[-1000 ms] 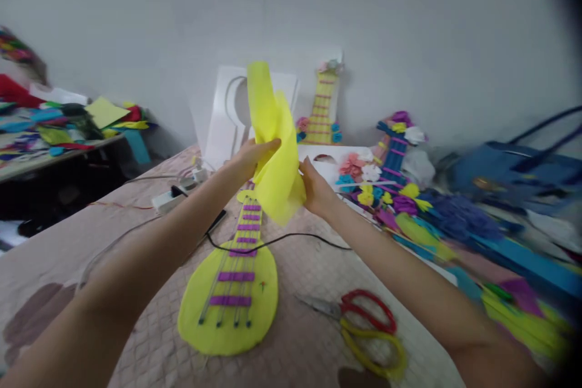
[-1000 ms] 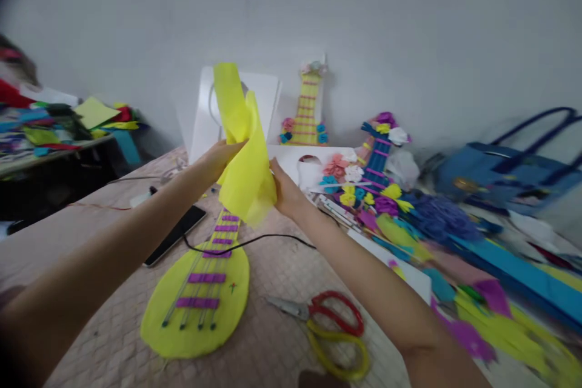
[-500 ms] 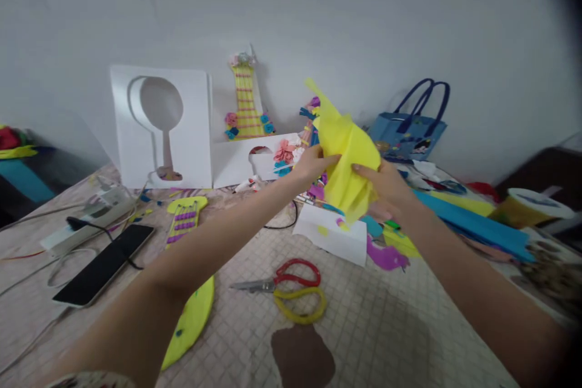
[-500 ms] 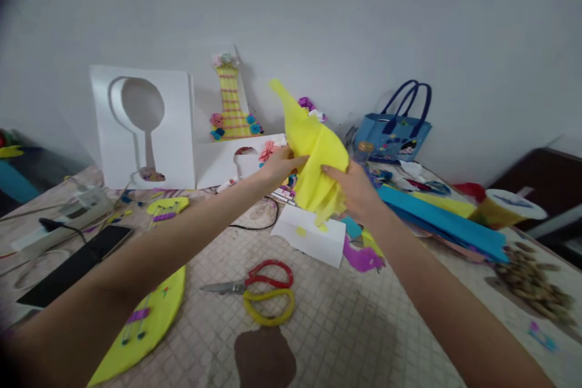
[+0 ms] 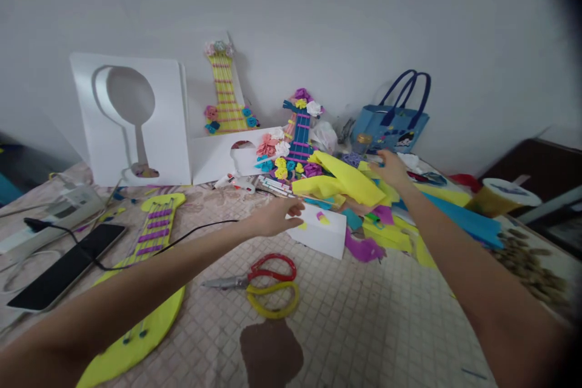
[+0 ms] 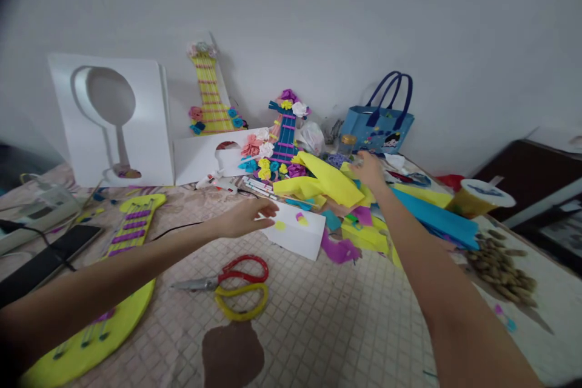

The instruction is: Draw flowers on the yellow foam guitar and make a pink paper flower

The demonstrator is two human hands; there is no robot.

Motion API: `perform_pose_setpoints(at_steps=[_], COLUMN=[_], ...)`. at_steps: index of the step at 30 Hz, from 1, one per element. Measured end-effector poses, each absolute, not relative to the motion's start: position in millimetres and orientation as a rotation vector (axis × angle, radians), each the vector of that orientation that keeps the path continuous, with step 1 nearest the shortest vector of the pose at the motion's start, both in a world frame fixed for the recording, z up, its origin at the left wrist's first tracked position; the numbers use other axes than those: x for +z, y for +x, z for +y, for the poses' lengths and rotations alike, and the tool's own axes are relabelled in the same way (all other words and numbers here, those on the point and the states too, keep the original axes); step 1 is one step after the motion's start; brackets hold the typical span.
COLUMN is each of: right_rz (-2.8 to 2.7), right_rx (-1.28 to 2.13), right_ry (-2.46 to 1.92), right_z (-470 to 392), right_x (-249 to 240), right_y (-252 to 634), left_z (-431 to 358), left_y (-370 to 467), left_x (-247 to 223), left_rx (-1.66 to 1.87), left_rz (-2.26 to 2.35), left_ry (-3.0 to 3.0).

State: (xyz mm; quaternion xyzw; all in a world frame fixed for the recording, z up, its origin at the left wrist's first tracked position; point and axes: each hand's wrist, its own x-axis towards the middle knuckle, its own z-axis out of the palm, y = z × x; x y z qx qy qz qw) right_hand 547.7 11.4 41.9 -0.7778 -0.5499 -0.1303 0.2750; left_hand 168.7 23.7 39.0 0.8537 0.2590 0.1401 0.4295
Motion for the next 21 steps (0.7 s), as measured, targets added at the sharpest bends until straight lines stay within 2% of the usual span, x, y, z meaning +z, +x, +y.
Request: perform_pose_setpoints(at_steps=[5,9,13,21], right_rz=[-1.538,-1.714,-1.641,-1.257], right_rx=[-0.366,-0.299,-0.256,-0.289], right_ry=[-2.084,-2.093,-2.167,-1.937], right_z=[1.4,-8.1,-8.0,1.8], right_x=[39.9,13.2,-4.7,32.6], right_y=[529.6,494.5,482.8,527.4], left_z=[-8.8,-31.4,-49.8,-60.4], left_y=[107.0,76.5,58.5,26.5], left_x=[38.0,30.6,19.0,5.5], left_rx=[0.382,0.330,0.293,0.300], left_rz=[0.706,0.684,0.641,0.687], left_ry=[2.448,2.537,2.554,2.551])
